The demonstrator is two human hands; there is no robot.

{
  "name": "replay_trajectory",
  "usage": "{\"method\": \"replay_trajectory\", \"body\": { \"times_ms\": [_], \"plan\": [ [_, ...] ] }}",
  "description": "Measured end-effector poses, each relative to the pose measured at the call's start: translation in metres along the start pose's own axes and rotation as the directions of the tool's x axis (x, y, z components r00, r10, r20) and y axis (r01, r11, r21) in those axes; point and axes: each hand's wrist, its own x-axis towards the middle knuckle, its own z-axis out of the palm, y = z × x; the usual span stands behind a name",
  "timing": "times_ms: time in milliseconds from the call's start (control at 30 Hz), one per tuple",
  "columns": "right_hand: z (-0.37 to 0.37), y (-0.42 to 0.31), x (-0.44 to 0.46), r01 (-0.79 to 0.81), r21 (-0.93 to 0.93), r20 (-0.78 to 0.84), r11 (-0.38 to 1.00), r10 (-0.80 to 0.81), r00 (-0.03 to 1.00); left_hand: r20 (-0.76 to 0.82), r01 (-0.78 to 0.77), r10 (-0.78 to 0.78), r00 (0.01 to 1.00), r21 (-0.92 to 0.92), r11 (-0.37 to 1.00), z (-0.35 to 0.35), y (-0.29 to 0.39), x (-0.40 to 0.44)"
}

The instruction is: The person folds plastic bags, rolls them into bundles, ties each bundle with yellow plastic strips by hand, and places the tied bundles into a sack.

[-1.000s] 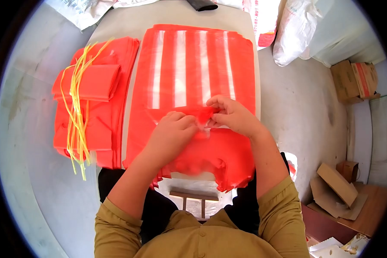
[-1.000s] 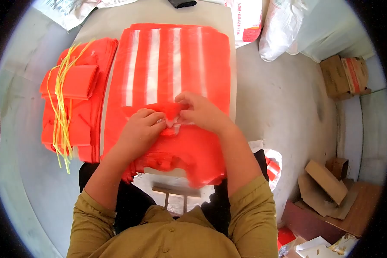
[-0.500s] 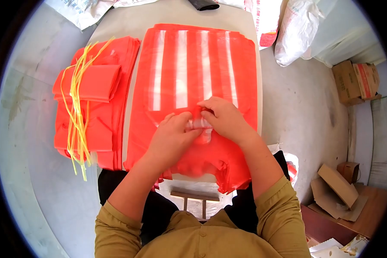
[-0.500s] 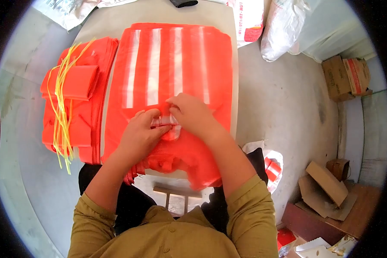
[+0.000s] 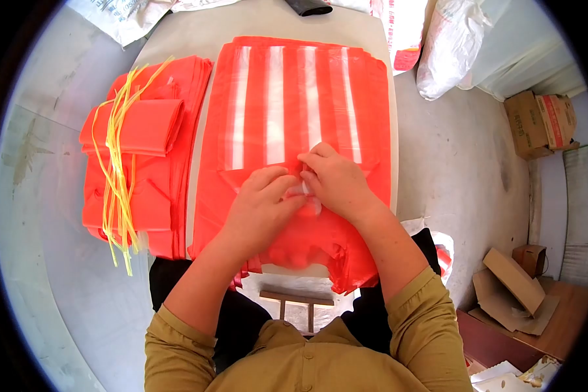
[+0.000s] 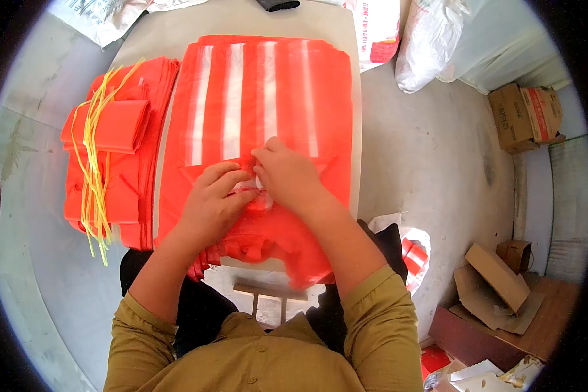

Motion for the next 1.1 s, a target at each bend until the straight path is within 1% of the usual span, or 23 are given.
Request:
{"method": "replay_trajectory", "body": {
  "times_ms": [100, 167, 200, 267, 300, 367, 467, 500, 600, 667, 700, 767, 800, 900, 1000, 1100],
  "plan": [
    [-0.001, 0.0, 0.0, 0.009, 0.002, -0.005, 1.0, -0.009, 1.0, -0.031, 0.017, -0.019, 0.999, -0.056, 0.998, 0.003, -0.002, 0.002],
    [-0.002, 0.001, 0.0, 0.016, 0.01, -0.003, 1.0, -0.016, 1.0, -0.009, 0.084, -0.086, 0.996, -0.134, 0.987, 0.004, -0.004, 0.004],
    [-0.001, 0.003, 0.0, 0.019, 0.05, -0.018, 0.999, -0.018, 1.0, 0.004, 0.118, -0.119, 0.993, -0.172, 0.978, 0.005, -0.005, 0.004],
    [0.002, 0.011, 0.0, 0.027, 0.128, -0.045, 0.991, -0.021, 0.999, 0.017, 0.274, -0.279, 0.96, -0.265, 0.925, 0.009, -0.006, 0.003],
    [0.0, 0.012, 0.0, -0.004, 0.174, -0.041, 0.985, 0.011, 0.999, 0.028, 0.348, -0.357, 0.934, -0.31, 0.885, 0.01, -0.006, 0.003],
    [-0.005, 0.013, 0.0, -0.065, 0.262, -0.027, 0.963, 0.075, 0.997, 0.001, 0.388, -0.407, 0.913, -0.306, 0.869, 0.012, -0.004, 0.006],
    [-0.009, 0.012, -0.003, -0.001, 0.285, -0.186, 0.959, 0.056, 0.981, -0.002, 0.443, -0.461, 0.887, -0.274, 0.854, 0.017, -0.003, 0.011],
    [-0.013, 0.01, -0.006, 0.055, 0.249, -0.198, 0.967, -0.005, 0.98, 0.002, 0.462, -0.478, 0.878, -0.258, 0.848, 0.02, -0.004, 0.012],
    [-0.018, 0.003, -0.017, 0.234, 0.131, -0.197, 0.963, -0.206, 0.958, -0.071, 0.462, -0.485, 0.871, -0.215, 0.861, 0.027, -0.004, 0.016],
    [-0.015, -0.001, -0.024, 0.359, 0.043, -0.159, 0.932, -0.348, 0.924, -0.042, 0.503, -0.526, 0.849, -0.24, 0.83, 0.028, -0.004, 0.017],
    [-0.013, 0.001, -0.024, 0.358, 0.02, -0.119, 0.933, -0.353, 0.928, -0.024, 0.521, -0.544, 0.839, -0.254, 0.815, 0.029, -0.004, 0.017],
    [-0.007, 0.005, -0.024, 0.353, -0.028, -0.042, 0.935, -0.354, 0.934, -0.06, 0.55, -0.579, 0.813, -0.251, 0.797, 0.031, -0.002, 0.017],
    [-0.007, 0.007, -0.024, 0.359, -0.046, -0.039, 0.932, -0.36, 0.932, -0.078, 0.563, -0.596, 0.799, -0.25, 0.788, 0.032, -0.001, 0.017],
    [-0.009, 0.01, -0.02, 0.374, -0.085, -0.03, 0.924, -0.377, 0.926, -0.079, 0.482, -0.503, 0.861, -0.193, 0.855, 0.027, -0.001, 0.015],
    [-0.012, 0.013, -0.019, 0.372, -0.099, -0.025, 0.923, -0.376, 0.926, -0.063, 0.336, -0.338, 0.939, -0.035, 0.941, 0.023, -0.004, 0.01],
    [-0.012, 0.013, -0.018, 0.378, -0.117, -0.023, 0.919, -0.383, 0.924, -0.029, 0.266, -0.266, 0.964, 0.006, 0.964, 0.011, -0.003, 0.011]
  ]
}}
